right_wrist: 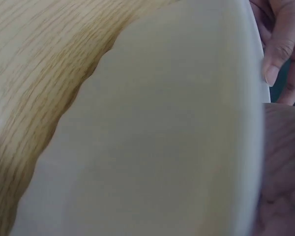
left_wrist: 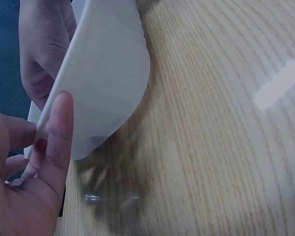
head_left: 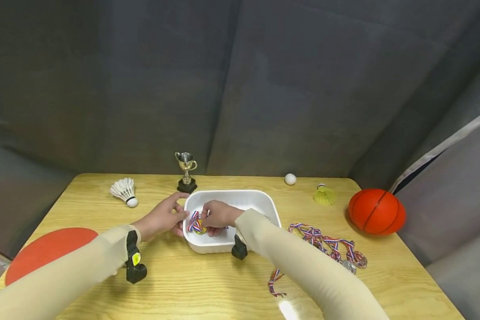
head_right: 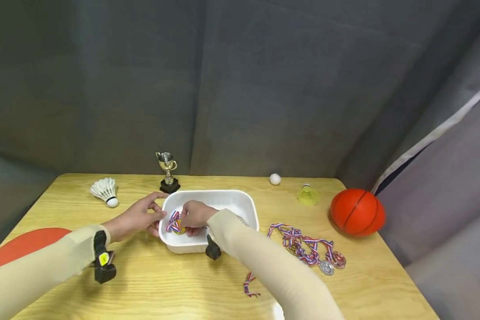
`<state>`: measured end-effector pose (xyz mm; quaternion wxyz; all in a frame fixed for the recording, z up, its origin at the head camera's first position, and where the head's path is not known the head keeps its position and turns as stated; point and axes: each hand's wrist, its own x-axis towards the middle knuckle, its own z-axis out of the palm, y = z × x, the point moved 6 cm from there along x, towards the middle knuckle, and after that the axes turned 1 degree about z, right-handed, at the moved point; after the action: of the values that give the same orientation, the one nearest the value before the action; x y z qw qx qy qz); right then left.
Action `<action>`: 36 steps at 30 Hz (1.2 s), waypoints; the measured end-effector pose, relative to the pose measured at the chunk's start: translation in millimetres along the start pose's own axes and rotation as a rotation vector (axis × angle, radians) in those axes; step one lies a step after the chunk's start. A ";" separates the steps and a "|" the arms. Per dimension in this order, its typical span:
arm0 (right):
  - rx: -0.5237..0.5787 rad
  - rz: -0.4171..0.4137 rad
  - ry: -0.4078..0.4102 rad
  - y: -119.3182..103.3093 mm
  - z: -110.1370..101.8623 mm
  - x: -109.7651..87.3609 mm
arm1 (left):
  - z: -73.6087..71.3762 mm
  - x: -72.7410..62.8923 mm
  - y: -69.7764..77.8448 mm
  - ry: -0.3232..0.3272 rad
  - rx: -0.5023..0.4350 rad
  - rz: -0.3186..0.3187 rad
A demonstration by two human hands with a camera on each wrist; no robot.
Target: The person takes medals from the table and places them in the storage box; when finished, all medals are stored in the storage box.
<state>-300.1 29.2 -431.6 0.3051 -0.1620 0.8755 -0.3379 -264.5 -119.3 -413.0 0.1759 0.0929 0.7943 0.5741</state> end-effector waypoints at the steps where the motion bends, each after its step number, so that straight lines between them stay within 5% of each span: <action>1: -0.011 0.004 0.006 -1.0 0.1 -0.2 | -0.5 -0.3 -0.3 0.001 0.001 0.000; 24: -0.157 -0.010 0.052 -1.9 -2.3 0.9 | 0.1 6.0 2.5 -0.007 0.014 0.018; 36: -0.382 -0.116 0.059 -20.6 -3.0 -10.4 | -1.3 1.1 1.5 -0.007 0.009 -0.001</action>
<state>-292.5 21.0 -411.2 0.2231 -0.2569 0.9215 -0.1874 -266.0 -119.5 -411.4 0.1785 0.0952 0.7963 0.5700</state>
